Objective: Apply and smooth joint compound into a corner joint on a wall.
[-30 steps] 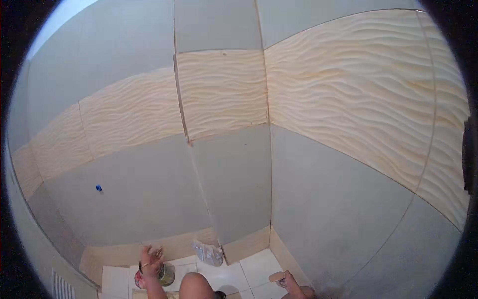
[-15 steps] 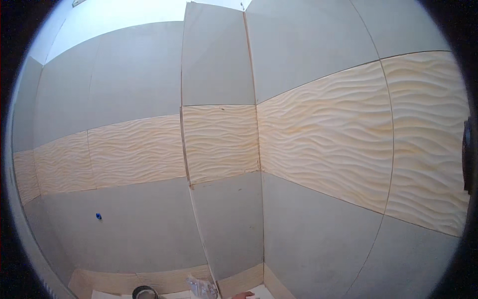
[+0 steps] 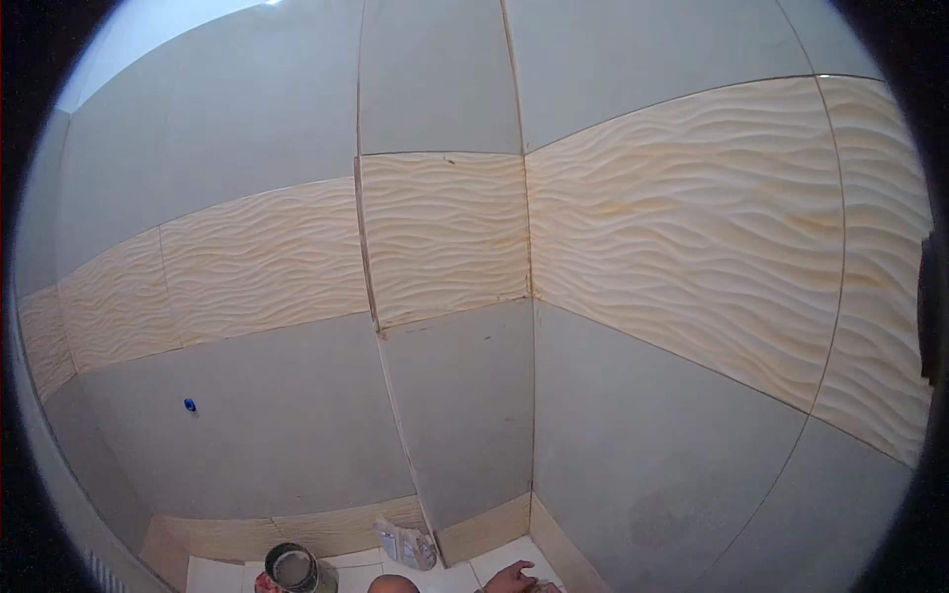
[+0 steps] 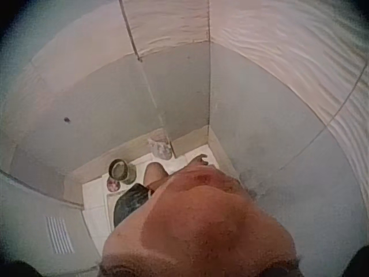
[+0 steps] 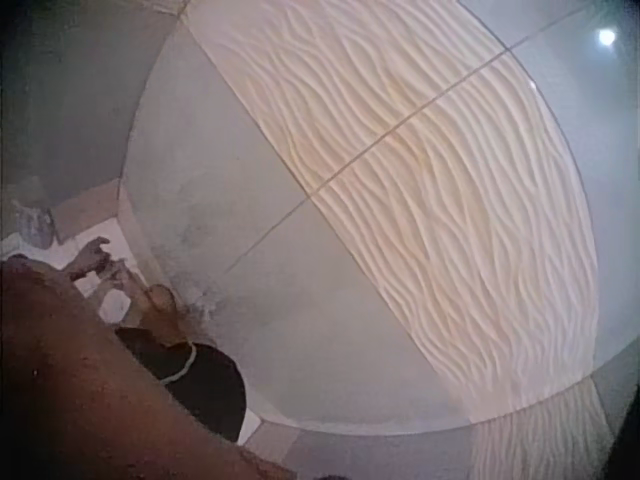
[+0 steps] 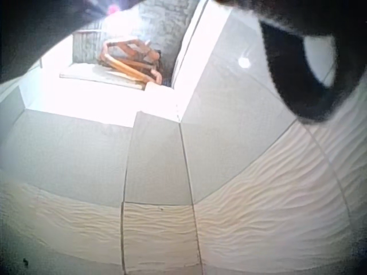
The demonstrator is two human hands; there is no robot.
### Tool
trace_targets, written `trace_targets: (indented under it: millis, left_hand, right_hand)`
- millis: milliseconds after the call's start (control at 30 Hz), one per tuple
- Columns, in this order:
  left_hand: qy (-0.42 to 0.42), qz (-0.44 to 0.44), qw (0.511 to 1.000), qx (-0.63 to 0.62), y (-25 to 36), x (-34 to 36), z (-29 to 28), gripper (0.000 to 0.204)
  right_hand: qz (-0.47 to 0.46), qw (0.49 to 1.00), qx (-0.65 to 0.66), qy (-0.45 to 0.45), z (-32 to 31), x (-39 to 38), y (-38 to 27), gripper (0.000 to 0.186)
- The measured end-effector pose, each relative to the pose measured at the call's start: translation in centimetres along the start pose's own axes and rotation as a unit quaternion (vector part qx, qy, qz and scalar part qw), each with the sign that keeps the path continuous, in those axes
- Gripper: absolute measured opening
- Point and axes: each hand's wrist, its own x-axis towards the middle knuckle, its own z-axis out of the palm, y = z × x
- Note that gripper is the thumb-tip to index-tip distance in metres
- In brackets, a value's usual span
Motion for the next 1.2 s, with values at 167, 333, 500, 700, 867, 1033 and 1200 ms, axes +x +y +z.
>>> trace_targets:
  millis: [167, 333, 500, 700, 867, 1033, 1200]
  left_hand:
    - [-0.071, 0.061, 0.994, 0.060, -1.4, 1.9, -0.9, 0.062]
    - [-0.078, 0.216, 0.949, 0.216, -2.3, 3.8, -1.6, 0.057]
    - [0.018, 0.377, 0.881, 0.286, -3.6, 6.6, -1.4, 0.052]
    - [0.014, 0.349, 0.892, 0.287, -2.1, 7.5, -1.0, 0.052]
    - [0.040, 0.368, 0.894, 0.251, -2.2, 8.2, -2.1, 0.051]
    - [0.041, 0.425, 0.847, 0.315, -0.6, 7.4, -0.8, 0.047]
    - [0.049, 0.413, 0.835, 0.361, -1.8, 7.1, 0.2, 0.048]
  right_hand:
    - [-0.006, 1.000, 0.005, 0.004, 0.1, -0.2, 0.8, 0.047]
    - [-0.020, 1.000, 0.012, 0.008, -0.4, 0.1, 2.1, 0.048]
    - [-0.068, 0.997, 0.035, 0.020, -2.1, 0.5, 3.6, 0.049]
    - [-0.008, 0.991, -0.021, 0.131, -1.1, -0.3, 1.2, 0.059]
    - [-0.067, 0.995, 0.012, 0.078, 4.8, -3.5, -4.7, 0.040]
    - [-0.003, 1.000, 0.024, 0.019, 2.3, -2.4, -4.2, 0.033]
    - [-0.071, 0.976, 0.051, 0.200, 1.2, -1.1, -0.8, 0.045]
